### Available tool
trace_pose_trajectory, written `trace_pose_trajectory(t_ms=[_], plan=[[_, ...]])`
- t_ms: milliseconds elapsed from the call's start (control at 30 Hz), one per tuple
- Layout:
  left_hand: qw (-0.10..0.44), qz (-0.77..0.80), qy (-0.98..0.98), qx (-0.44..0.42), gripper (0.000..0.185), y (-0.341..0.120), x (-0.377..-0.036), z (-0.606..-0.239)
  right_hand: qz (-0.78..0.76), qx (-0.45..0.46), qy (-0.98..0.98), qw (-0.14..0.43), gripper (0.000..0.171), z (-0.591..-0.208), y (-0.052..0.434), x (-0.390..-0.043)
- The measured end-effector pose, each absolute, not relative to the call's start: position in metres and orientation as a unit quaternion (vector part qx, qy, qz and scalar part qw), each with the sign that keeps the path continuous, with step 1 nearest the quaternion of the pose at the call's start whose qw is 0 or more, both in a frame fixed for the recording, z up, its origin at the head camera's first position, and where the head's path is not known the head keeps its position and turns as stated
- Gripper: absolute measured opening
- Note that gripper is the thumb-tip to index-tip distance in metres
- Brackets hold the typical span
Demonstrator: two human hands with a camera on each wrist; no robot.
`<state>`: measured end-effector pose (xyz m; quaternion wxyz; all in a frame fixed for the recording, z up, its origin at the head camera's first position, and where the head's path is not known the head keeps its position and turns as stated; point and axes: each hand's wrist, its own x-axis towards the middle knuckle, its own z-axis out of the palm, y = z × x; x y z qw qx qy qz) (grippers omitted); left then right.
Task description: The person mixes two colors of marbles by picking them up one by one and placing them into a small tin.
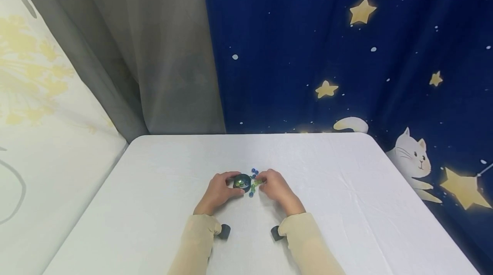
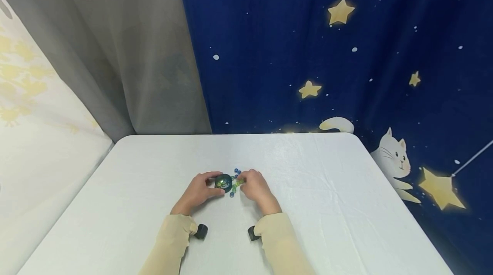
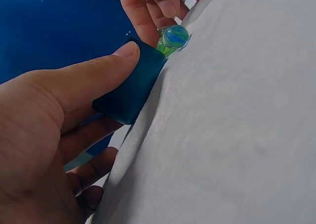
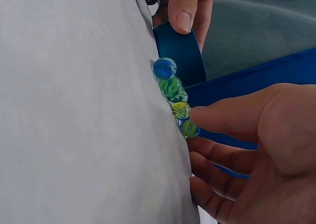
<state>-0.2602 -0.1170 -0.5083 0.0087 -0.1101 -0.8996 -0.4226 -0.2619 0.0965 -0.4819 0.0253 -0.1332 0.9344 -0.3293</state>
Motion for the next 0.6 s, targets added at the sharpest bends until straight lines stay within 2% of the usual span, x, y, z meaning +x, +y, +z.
trace_pose_trajectory(t_ms=[267,600], plan=[[0.011,-0.419,-0.902,-0.108,0.06,-0.1167,-0.2595,-0.5079,-0.36,-0.121,0.925,-0.014,0.022,-0.4829,0.0974,-0.2624],[0.009,-0.417,-0.903,-0.106,0.06,-0.1168,-0.2595,-0.5092,-0.385,-0.104,0.916,-0.037,0.018,-0.4821,0.0957,-0.2626]])
